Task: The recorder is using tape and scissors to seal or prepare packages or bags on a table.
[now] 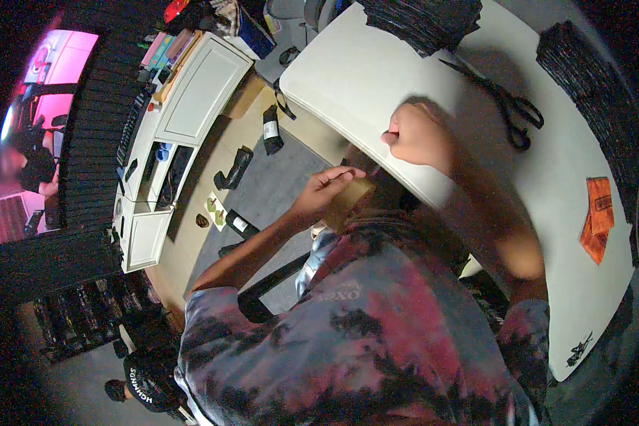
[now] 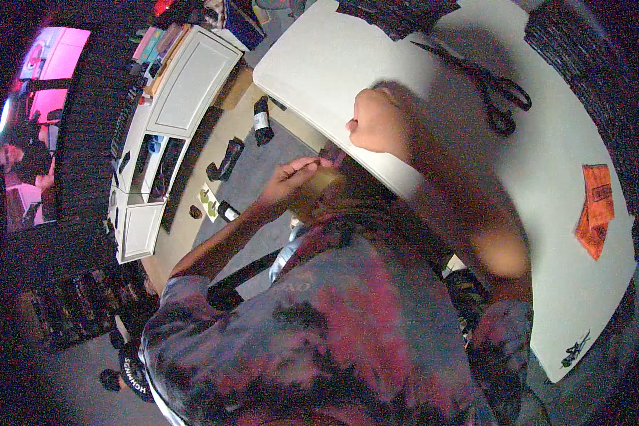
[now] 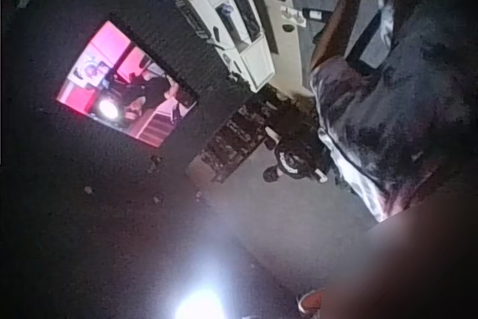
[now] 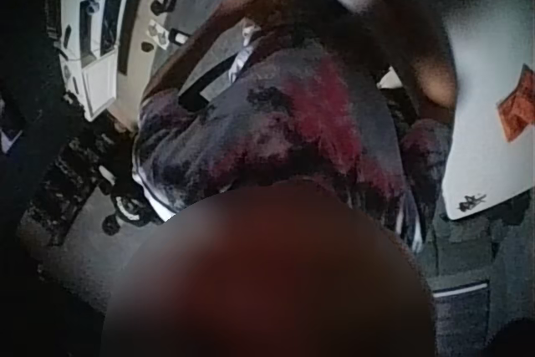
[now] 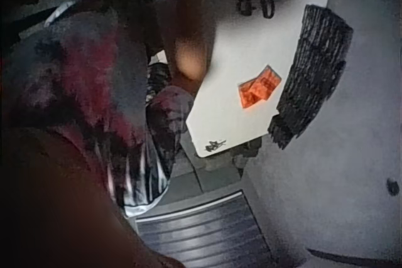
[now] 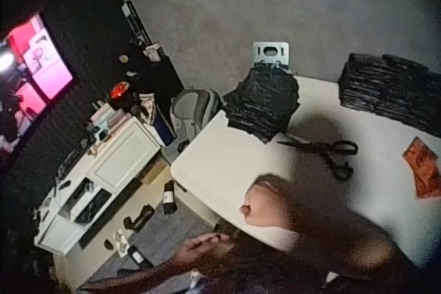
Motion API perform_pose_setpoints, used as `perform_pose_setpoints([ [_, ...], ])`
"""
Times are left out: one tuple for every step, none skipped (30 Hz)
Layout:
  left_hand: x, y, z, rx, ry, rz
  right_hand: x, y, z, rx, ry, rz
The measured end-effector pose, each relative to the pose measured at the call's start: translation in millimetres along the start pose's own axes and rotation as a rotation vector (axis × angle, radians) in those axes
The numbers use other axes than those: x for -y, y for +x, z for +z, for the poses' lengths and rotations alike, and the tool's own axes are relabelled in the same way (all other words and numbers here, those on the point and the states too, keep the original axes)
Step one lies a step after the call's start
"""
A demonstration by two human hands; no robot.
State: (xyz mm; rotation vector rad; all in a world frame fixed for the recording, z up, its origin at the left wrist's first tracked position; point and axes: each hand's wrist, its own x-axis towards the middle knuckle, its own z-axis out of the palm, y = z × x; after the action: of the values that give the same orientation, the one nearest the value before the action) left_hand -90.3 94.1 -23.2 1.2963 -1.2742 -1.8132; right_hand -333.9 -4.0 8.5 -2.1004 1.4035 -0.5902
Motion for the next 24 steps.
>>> perform_pose_setpoints([
  [2,0,-1,-0.001,0.000,0.001,2,1,-2,0.005,-0.034,0.009],
  [3,1,-1,0.004,0.021,0.022,4,2,-4,0.003,-0.035,0.009],
  [4,2,-2,0.009,0.041,0.043,6,4,-7,0.019,-0.131,-0.010],
  [5,3,-2,0.011,0.042,0.045,6,7,-11,0.035,-0.228,-0.027],
  [4,3,-2,0.014,0.047,0.036,4,11,-16,0.035,-0.228,-0.029],
  [3,2,-2,0.018,0.053,0.027,-1,15,-22,0.135,-0.326,-0.027],
  [2,2,-2,0.017,0.053,0.028,-6,16,-27,0.235,-0.425,-0.024],
  [1,2,-2,0.013,0.073,0.013,-11,14,-31,0.237,-0.426,-0.028],
  [1,1,-3,0.009,0.092,-0.003,-17,11,-36,0.284,-0.394,-0.089],
  [2,0,-3,0.004,0.090,-0.002,-21,10,-37,0.331,-0.362,-0.149],
  [2,0,-4,0.012,0.076,-0.012,-16,8,-37,0.334,-0.366,-0.153],
  [3,1,-4,0.027,0.062,-0.024,-8,0,-37,0.281,-0.207,-0.217],
  [4,2,-5,0.030,0.059,-0.024,0,-8,-36,0.228,-0.048,-0.280],
  [4,4,-5,0.045,0.061,0.007,8,-20,-33,0.227,-0.049,-0.278],
  [5,3,-5,0.052,0.061,0.036,15,-32,-26,0.086,-0.138,-0.431],
  [5,3,-6,0.050,0.059,0.035,19,-41,-19,-0.058,-0.225,-0.582],
  [4,2,-4,0.042,0.052,0.037,17,-50,-14,-0.056,-0.225,-0.580],
  [5,2,-3,0.035,0.044,0.039,13,-58,-10,0.022,-0.299,-0.564],
  [6,2,-3,0.038,0.043,0.037,8,-63,-8,0.101,-0.372,-0.545],
  [6,2,-4,0.049,0.029,0.026,5,-65,-10,0.137,-0.377,-0.530],
  [6,3,-4,0.061,0.016,0.015,4,-68,-11,0.137,-0.379,-0.523],
  [6,5,-4,0.070,0.016,0.013,3,-72,-13,0.130,-0.377,-0.511],
  [6,5,-4,0.073,0.039,0.030,2,-75,-14,0.123,-0.372,-0.504],
  [6,7,-4,0.078,0.062,0.047,-1,-77,-16,0.123,-0.374,-0.500],
])
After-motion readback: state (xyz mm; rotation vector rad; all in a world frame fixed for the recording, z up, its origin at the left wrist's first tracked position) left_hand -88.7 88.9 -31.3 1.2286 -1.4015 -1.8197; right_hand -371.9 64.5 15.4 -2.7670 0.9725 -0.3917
